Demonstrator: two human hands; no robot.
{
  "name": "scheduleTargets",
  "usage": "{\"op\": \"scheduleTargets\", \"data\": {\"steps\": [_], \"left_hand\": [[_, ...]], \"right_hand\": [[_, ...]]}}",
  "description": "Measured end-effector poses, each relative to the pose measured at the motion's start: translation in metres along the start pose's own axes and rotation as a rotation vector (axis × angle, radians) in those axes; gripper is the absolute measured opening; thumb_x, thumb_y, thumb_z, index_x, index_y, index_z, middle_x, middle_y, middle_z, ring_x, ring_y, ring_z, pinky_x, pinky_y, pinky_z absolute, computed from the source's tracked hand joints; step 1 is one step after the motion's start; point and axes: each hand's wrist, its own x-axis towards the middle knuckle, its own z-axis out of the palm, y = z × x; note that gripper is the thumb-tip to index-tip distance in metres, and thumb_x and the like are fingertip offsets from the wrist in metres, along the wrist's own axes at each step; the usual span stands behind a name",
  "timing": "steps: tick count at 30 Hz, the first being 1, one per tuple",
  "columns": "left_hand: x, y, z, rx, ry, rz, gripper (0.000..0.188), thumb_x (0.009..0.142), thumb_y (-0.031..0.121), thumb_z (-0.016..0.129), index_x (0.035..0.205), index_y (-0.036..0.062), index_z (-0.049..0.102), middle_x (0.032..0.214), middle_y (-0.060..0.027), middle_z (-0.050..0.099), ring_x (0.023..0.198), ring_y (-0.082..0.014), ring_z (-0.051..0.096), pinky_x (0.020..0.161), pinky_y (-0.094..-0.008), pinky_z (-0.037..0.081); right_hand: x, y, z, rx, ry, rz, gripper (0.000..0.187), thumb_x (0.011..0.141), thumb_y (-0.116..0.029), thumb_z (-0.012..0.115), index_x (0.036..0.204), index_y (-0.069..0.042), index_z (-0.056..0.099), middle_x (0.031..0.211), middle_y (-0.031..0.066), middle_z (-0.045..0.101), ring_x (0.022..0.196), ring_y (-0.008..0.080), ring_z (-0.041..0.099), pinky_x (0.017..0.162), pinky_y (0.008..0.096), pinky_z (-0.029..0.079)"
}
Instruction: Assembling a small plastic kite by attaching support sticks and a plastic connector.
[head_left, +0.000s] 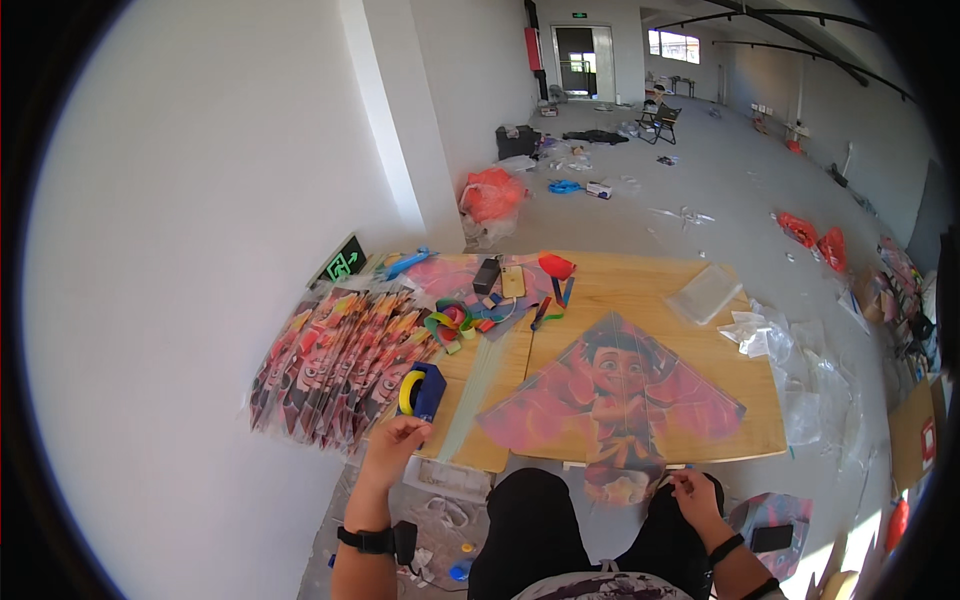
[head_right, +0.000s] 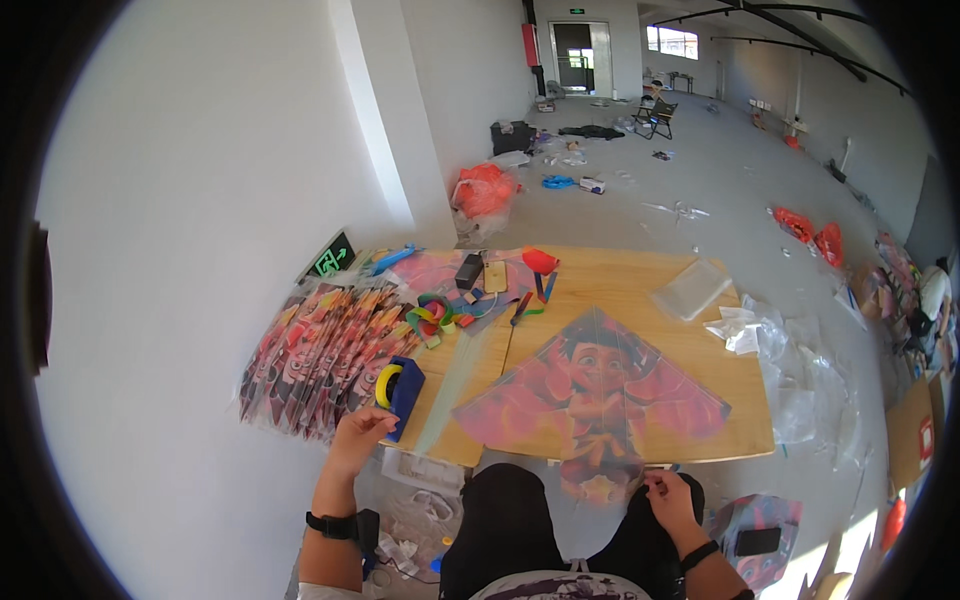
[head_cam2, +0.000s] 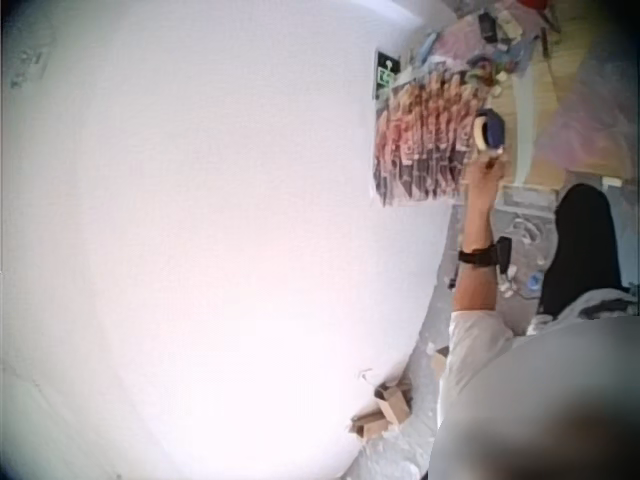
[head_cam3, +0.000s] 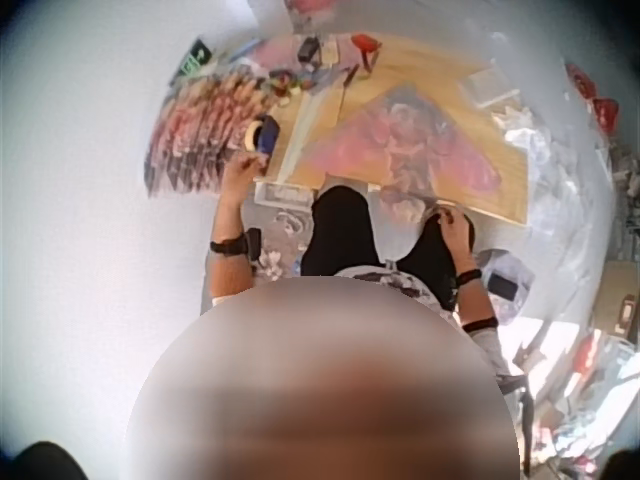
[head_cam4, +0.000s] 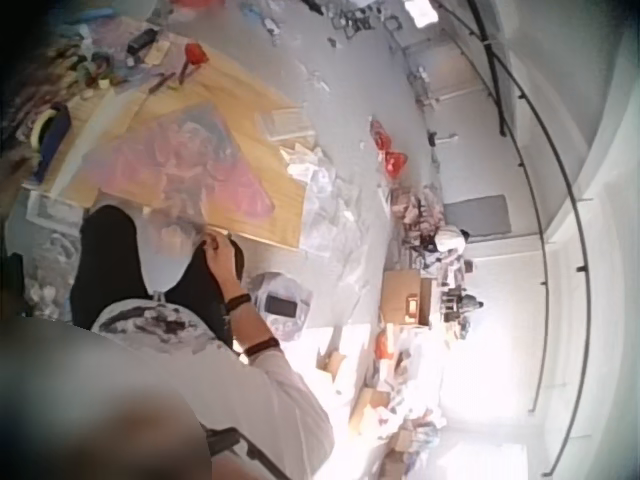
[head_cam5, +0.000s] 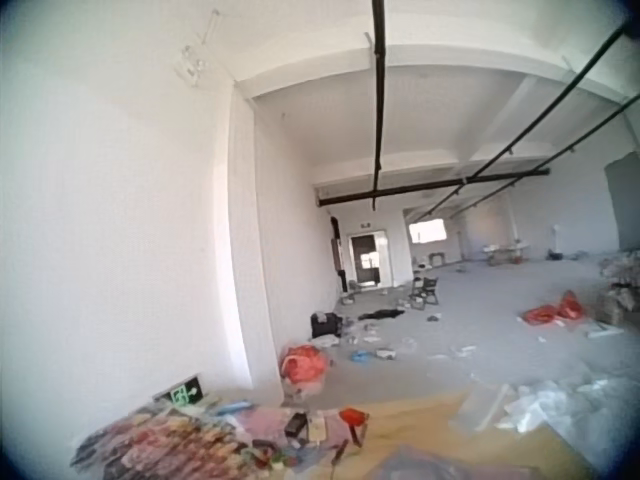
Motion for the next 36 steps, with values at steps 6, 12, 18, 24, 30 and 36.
{"op": "scheduleTargets", "data": {"steps": [6, 12, 18, 24, 30, 36], "left_hand": [[-0.021, 0.071, 0.145, -0.087, -0.167, 0.112, 0.009, 0.094, 0.007, 0.069, 0.101, 0.0024, 0.071, 0.089, 0.0011, 0.068, 0.081, -0.0062, 0.058, 0.072, -0.0230, 0.044], [-0.018, 0.095, 0.224, 0.120, -0.289, 0.253, 0.010, 0.092, 0.005, 0.070, 0.102, 0.0041, 0.073, 0.088, 0.0009, 0.070, 0.074, -0.0049, 0.057, 0.065, -0.0228, 0.043], [-0.010, 0.096, 0.259, 0.186, -0.329, 0.278, 0.012, 0.090, 0.004, 0.072, 0.101, 0.0053, 0.074, 0.091, -0.0006, 0.073, 0.071, -0.0061, 0.056, 0.061, -0.0236, 0.043], [0.002, 0.089, 0.284, 0.238, -0.332, 0.372, 0.015, 0.087, 0.008, 0.074, 0.101, 0.0052, 0.075, 0.087, -0.0036, 0.074, 0.067, -0.0093, 0.058, 0.060, -0.0237, 0.045], [0.012, 0.093, 0.306, 0.281, -0.342, 0.442, 0.008, 0.086, 0.010, 0.074, 0.093, 0.0066, 0.076, 0.081, -0.0061, 0.069, 0.058, -0.0124, 0.057, 0.053, -0.0262, 0.044], [0.028, 0.060, 0.342, 0.003, -0.282, 0.185, 0.019, 0.089, 0.010, 0.073, 0.108, 0.0072, 0.074, 0.082, -0.0016, 0.070, 0.057, -0.0051, 0.047, 0.053, -0.0218, 0.039]], "right_hand": [[0.058, -0.151, 0.011, 0.350, -0.221, -0.186, 0.023, 0.094, -0.004, 0.065, 0.117, -0.002, 0.064, 0.104, 0.0075, 0.070, 0.087, 0.0101, 0.066, 0.080, 0.0275, 0.054], [0.074, -0.237, -0.007, 0.277, -0.332, -0.365, 0.026, 0.087, -0.007, 0.075, 0.111, -0.004, 0.067, 0.100, 0.0064, 0.070, 0.085, 0.0125, 0.067, 0.079, 0.0285, 0.053], [0.085, -0.208, -0.022, 0.128, -0.246, -0.466, 0.013, 0.086, -0.008, 0.076, 0.097, -0.005, 0.070, 0.091, 0.0064, 0.069, 0.078, 0.0150, 0.067, 0.073, 0.0287, 0.053], [0.083, -0.196, -0.037, 0.221, -0.040, -0.376, 0.019, 0.086, -0.013, 0.075, 0.101, -0.003, 0.067, 0.095, 0.0088, 0.068, 0.081, 0.0193, 0.068, 0.077, 0.0313, 0.055], [0.087, -0.178, -0.047, 0.189, -0.245, -0.286, 0.014, 0.085, -0.008, 0.075, 0.098, -0.005, 0.068, 0.092, 0.0060, 0.068, 0.084, 0.0160, 0.068, 0.073, 0.0299, 0.053], [0.091, -0.160, -0.043, -0.045, 0.101, -0.585, 0.011, 0.088, -0.009, 0.072, 0.094, -0.005, 0.064, 0.087, 0.0107, 0.065, 0.076, 0.0261, 0.067, 0.068, 0.0352, 0.053]]}}
